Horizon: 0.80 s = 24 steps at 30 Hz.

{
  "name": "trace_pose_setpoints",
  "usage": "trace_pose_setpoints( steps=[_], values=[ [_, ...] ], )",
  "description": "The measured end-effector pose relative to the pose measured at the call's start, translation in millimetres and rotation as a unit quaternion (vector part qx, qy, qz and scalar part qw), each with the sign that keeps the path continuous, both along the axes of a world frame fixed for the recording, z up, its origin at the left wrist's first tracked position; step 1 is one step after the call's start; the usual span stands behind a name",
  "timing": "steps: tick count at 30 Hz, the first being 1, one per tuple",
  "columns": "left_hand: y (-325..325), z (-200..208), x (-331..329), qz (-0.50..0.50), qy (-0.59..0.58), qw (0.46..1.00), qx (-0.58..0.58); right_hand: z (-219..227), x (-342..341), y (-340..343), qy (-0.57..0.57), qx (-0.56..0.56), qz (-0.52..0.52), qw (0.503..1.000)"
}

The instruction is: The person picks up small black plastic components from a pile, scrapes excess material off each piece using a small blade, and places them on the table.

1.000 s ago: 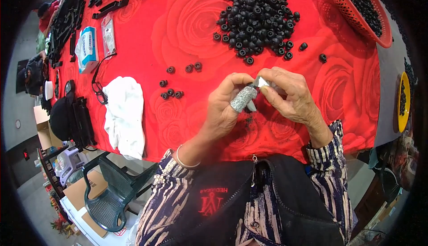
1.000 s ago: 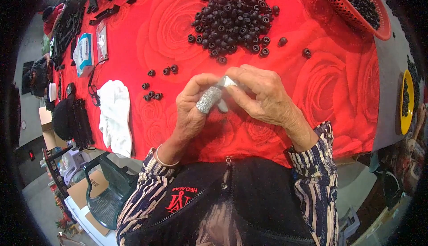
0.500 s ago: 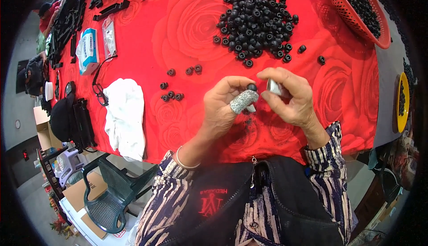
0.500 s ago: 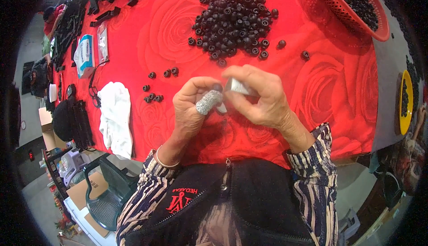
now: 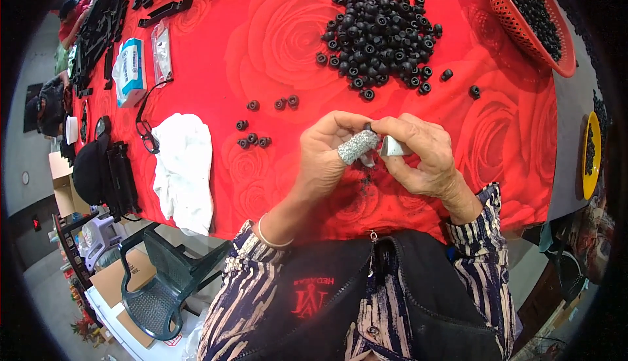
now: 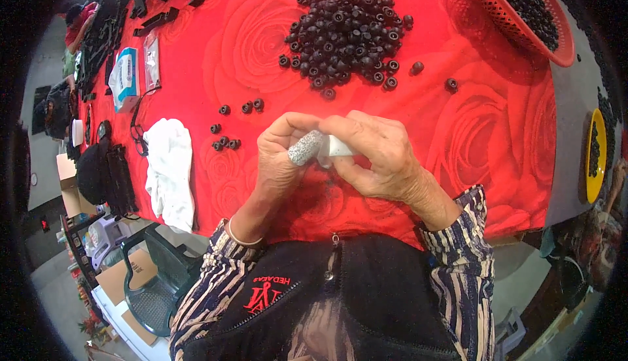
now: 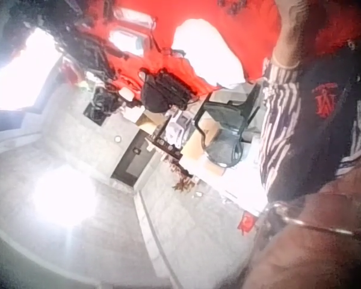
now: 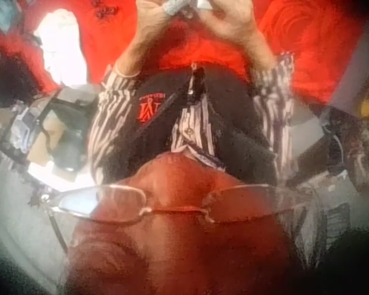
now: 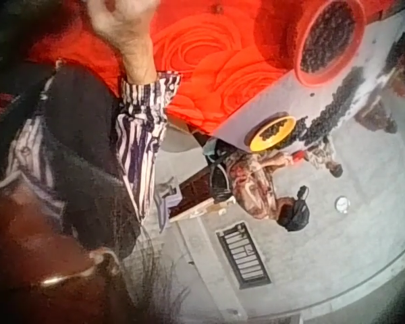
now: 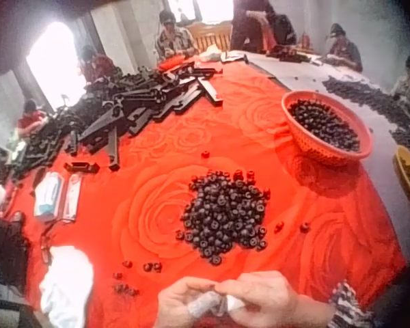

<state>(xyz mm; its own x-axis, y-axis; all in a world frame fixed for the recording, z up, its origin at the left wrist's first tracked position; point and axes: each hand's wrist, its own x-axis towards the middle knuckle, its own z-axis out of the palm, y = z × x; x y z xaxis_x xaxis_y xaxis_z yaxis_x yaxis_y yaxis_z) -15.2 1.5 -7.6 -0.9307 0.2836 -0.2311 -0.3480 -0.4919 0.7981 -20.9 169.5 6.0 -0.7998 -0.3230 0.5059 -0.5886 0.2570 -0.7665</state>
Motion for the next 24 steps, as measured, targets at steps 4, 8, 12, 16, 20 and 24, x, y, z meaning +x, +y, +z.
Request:
trace_pose_setpoints(
  steps=[4, 8, 12, 16, 20, 24],
  values=[
    [0, -4, -1, -0.012, 0.000, 1.000, -0.007, 0, -1, 3, -0.025, 0.034, 0.007, 0.999],
    [0, -2, 0, 0.008, 0.016, 1.000, -0.017, 7, 1, 4, -0.026, 0.002, 0.027, 0.999],
    [-2, -1, -1, 0.002, 0.046, 0.999, -0.018, 11, -1, 10, -0.097, 0.000, 0.027, 0.995],
    [-1, 2, 0, -0.016, 0.055, 0.998, -0.017, 5, 0, 6, -0.141, -0.001, -0.057, 0.988],
    [-2, 0, 1, -0.029, 0.053, 0.998, -0.027, 1, -2, 5, -0.107, 0.024, -0.040, 0.993],
    [-3, 2, 0, -0.038, 0.057, 0.997, -0.029, 4, -1, 5, -0.129, 0.035, -0.036, 0.990]
  ],
)
